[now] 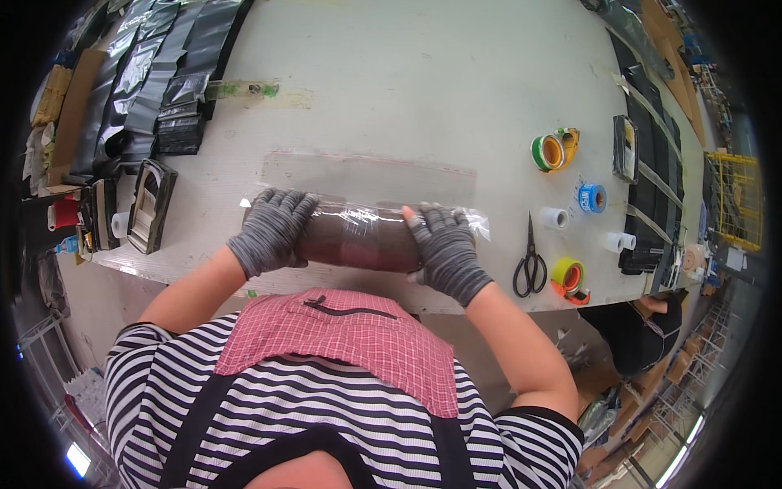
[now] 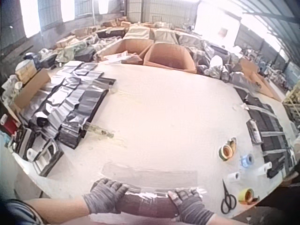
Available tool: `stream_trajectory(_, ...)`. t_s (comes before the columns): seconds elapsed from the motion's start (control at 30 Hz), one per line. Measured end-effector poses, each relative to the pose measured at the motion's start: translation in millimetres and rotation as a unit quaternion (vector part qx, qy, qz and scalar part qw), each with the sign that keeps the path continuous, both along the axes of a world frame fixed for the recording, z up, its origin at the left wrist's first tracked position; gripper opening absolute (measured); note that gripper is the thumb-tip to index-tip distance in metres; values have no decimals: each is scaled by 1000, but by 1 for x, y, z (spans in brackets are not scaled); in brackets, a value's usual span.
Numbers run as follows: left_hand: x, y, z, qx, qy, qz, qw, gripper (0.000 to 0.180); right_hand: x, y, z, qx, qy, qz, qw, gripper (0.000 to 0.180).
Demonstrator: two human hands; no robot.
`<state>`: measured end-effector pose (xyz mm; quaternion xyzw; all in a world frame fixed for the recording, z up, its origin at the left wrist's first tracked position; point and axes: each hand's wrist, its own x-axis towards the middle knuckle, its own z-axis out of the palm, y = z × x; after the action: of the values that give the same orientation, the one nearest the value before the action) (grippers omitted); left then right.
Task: The person rolls several gray pads with brown trim into a cylindrical bundle, secures it with clear tape from a dispenser, and wraps the bundle in a clear plastic sheet followed by a black plastic sheet.
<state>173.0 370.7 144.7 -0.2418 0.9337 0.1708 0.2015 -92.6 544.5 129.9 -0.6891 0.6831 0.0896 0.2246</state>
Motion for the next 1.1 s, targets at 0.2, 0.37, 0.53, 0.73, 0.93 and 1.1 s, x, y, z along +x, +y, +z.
stream_trajectory(0.2,-6,-20,-5,43,-43,-13,998,99,-12,-11,1,132,-10,-44,990,121)
stream_trajectory(0.37,-28,-65,-12,181,-91,-1,979,99,-45,-58,-3,209,-139,-43,967,120)
stream_trajectory(0.53,-45,-93,-25,267,-150,25,952,102,-68,-71,-35,206,-277,-93,934,108)
stream_trajectory(0.73,-51,-87,-13,124,-86,-50,987,116,-71,-75,-42,230,-227,-73,944,113)
stream_trajectory(0.93,-65,-39,-12,93,-55,-50,993,117,-81,-80,-44,266,-281,-70,919,114)
stream_trajectory(1.1,-65,-47,-20,115,-55,-42,991,107,-67,-99,-34,126,-325,-123,929,56)
